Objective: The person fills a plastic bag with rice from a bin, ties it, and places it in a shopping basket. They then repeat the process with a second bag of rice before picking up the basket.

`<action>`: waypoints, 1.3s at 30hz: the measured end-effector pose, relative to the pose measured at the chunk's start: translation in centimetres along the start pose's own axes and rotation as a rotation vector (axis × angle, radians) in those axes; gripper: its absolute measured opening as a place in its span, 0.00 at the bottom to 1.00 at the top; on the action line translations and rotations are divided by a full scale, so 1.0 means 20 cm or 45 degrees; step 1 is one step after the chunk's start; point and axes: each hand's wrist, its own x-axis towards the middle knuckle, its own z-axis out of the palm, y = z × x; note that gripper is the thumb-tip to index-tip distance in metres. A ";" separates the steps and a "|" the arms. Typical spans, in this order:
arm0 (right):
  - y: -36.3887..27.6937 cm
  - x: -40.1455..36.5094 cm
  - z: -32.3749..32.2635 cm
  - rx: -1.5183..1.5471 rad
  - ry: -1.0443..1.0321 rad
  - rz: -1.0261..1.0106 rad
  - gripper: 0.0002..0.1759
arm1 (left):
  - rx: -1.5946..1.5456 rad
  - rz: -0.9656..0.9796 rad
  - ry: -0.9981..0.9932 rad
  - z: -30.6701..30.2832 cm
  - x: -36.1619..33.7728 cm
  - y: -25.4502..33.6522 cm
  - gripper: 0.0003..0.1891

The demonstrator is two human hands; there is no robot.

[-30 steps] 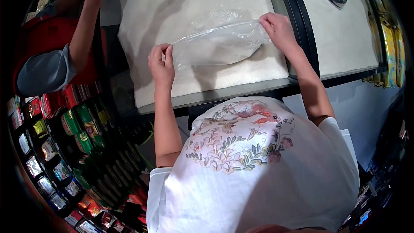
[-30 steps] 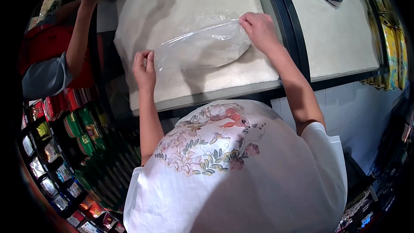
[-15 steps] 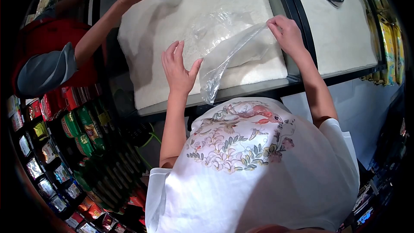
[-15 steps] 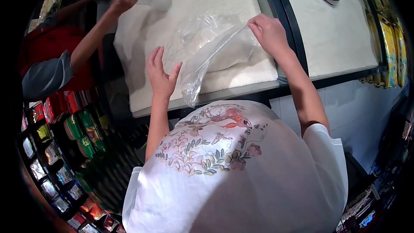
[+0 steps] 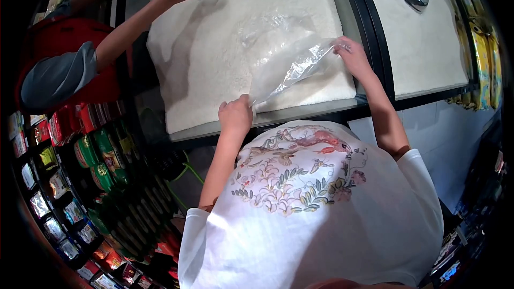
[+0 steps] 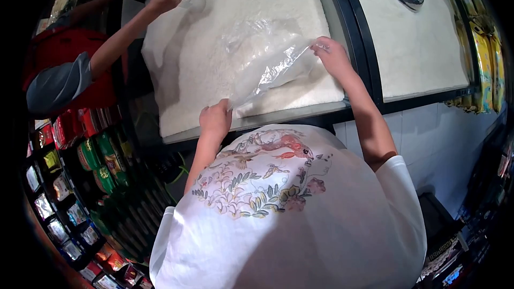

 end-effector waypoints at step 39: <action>-0.77 -0.06 -0.31 0.322 0.619 -0.837 0.10 | -1.572 0.767 1.202 -1.04 -0.02 -0.01 0.13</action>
